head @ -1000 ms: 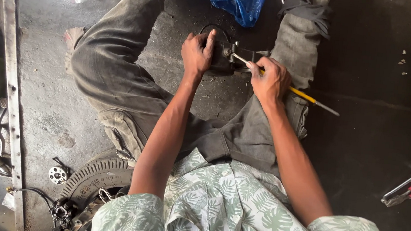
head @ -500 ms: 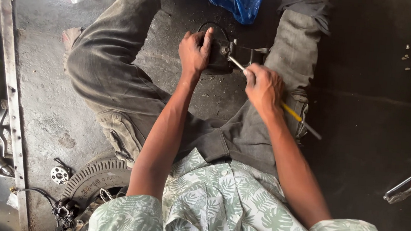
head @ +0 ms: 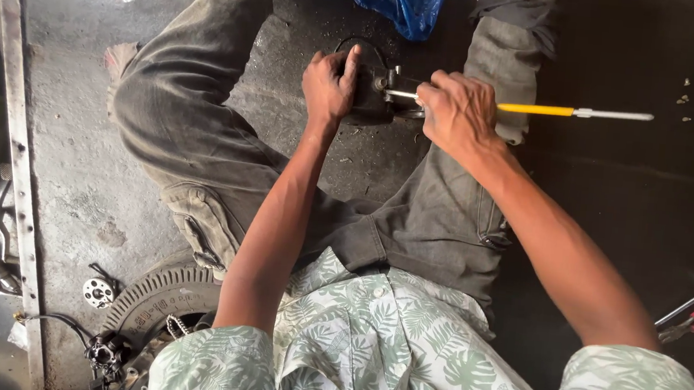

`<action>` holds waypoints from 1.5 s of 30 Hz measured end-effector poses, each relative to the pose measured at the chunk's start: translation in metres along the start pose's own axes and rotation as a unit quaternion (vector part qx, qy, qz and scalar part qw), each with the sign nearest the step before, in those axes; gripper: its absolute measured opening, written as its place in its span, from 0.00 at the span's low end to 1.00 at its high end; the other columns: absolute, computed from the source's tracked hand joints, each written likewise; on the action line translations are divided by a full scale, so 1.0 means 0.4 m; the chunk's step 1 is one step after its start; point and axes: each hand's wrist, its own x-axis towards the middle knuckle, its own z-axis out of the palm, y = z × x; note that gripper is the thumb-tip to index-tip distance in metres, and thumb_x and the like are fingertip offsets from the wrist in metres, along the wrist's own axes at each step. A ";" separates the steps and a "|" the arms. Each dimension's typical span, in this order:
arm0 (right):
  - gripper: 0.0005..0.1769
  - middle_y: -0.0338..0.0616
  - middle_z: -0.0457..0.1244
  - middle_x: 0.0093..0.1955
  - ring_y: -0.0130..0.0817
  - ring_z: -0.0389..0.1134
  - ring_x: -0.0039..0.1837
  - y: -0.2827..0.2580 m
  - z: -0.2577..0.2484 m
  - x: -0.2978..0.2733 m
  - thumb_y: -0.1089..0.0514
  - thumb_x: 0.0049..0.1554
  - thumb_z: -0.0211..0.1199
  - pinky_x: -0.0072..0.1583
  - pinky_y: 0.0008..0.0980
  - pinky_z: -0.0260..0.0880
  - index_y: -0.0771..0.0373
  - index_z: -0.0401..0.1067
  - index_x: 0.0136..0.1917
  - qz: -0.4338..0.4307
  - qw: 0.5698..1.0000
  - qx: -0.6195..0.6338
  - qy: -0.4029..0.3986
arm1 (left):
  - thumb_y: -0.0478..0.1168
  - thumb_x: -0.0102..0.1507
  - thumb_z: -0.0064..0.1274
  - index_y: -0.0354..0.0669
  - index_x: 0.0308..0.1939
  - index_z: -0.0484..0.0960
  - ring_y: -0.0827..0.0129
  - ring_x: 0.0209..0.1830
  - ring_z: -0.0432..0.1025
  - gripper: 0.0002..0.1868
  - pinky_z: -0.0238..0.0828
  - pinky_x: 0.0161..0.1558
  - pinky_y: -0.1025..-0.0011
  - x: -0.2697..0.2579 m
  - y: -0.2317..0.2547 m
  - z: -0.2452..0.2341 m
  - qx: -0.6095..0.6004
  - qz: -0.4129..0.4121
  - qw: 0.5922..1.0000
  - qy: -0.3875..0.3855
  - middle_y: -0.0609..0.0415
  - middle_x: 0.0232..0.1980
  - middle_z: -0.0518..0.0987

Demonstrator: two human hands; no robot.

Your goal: The person uses a screwdriver to pry apart the metal casing of a motor component and then removes the internal stator. They continue using the screwdriver to scrape debris from the interior of the housing and the internal parts.

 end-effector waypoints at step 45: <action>0.06 0.39 0.67 0.34 0.34 0.65 0.33 -0.006 0.041 0.071 0.61 0.57 0.73 0.36 0.38 0.58 0.59 0.79 0.38 0.141 0.973 0.180 0.025 | 0.55 0.71 0.44 0.32 0.25 0.81 0.54 0.23 0.65 0.31 0.60 0.29 0.55 -0.008 -0.062 0.035 -0.057 0.015 0.997 0.038 0.43 0.24 0.68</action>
